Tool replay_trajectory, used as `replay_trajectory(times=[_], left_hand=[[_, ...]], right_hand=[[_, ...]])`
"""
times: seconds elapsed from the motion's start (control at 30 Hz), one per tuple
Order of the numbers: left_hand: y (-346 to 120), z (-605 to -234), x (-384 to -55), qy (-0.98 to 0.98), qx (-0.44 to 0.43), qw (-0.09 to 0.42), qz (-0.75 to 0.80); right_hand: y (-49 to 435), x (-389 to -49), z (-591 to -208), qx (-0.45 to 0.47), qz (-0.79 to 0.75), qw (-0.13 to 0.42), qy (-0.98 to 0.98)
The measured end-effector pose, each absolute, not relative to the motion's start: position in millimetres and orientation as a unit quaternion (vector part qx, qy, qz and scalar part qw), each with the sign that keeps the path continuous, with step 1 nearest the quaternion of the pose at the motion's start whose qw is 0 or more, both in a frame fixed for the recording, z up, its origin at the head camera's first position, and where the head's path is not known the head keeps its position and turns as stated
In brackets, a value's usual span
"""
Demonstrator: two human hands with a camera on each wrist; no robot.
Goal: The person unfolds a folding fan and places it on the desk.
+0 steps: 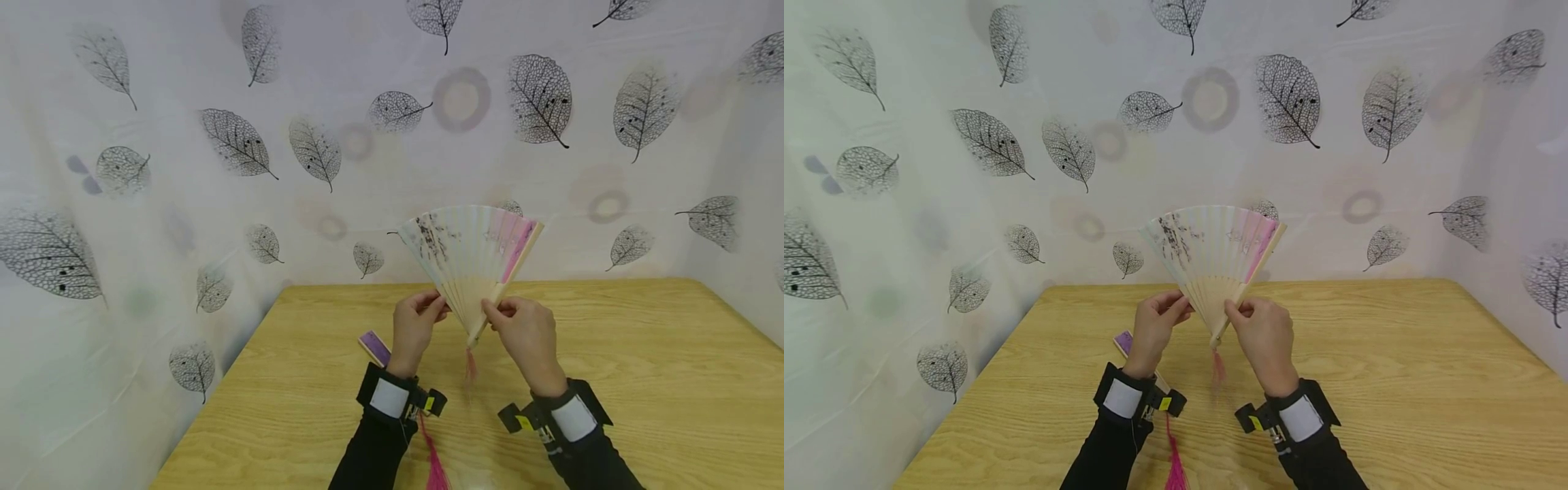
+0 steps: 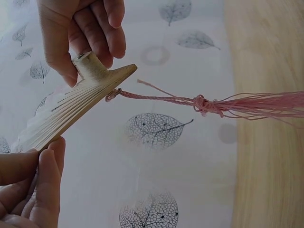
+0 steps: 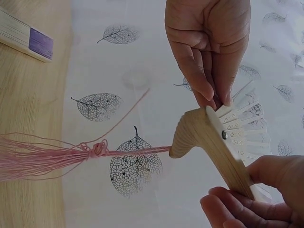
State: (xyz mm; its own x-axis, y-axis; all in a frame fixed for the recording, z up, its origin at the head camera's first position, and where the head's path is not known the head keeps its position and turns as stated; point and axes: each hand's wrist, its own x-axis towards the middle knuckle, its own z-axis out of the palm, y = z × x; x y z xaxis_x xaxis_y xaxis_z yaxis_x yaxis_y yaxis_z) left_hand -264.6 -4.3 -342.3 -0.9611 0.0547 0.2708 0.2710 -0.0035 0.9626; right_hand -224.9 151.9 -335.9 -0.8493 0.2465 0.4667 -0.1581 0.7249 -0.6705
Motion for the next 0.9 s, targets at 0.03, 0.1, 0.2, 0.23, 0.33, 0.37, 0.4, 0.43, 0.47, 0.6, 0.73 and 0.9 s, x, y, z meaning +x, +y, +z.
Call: replay_trajectory(times=[0.03,0.1,0.2,0.23,0.33,0.37,0.4,0.43,0.47,0.6,0.73,0.9], left_hand=[[-4.2,-341.9,-264.8,-0.701,-0.113,0.076,-0.700],[-4.1,-341.1,-265.2,-0.699,-0.109,0.074,-0.703],[-3.9,-339.7,-265.4,-0.698,-0.108,0.073,-0.705],[-3.9,-339.5,-265.4,-0.697,-0.110,0.074,-0.705],[-3.6,-339.3,-265.2,-0.696,-0.114,0.077,-0.704],[-3.5,-339.5,-265.3,-0.696,-0.115,0.078,-0.705],[-3.4,-339.8,-265.3,-0.696,-0.116,0.078,-0.705],[-3.3,-339.9,-265.3,-0.696,-0.114,0.077,-0.705],[-3.1,-340.1,-265.3,-0.696,-0.114,0.077,-0.705],[-2.9,-340.6,-264.4,-0.698,-0.113,0.079,-0.703],[-2.4,-340.5,-263.7,-0.698,-0.112,0.079,-0.703],[-2.5,-340.5,-263.7,-0.698,-0.107,0.084,-0.703]], right_hand=[[152.0,-225.1,-336.0,-0.025,0.371,0.273,-0.887],[152.3,-225.5,-335.8,-0.025,0.372,0.273,-0.887],[152.9,-226.0,-335.6,-0.024,0.372,0.277,-0.886],[153.1,-226.0,-335.6,-0.023,0.371,0.279,-0.885],[153.6,-226.0,-335.9,-0.022,0.370,0.282,-0.885],[153.8,-226.0,-336.1,-0.022,0.369,0.283,-0.885],[153.8,-226.0,-336.3,-0.022,0.369,0.283,-0.885],[153.9,-226.0,-336.4,-0.022,0.370,0.284,-0.884],[153.9,-226.1,-336.5,-0.022,0.371,0.283,-0.884],[154.1,-226.2,-337.2,-0.022,0.370,0.284,-0.884],[154.5,-226.0,-337.6,-0.021,0.368,0.285,-0.885],[155.0,-225.2,-337.8,-0.023,0.371,0.281,-0.885]])
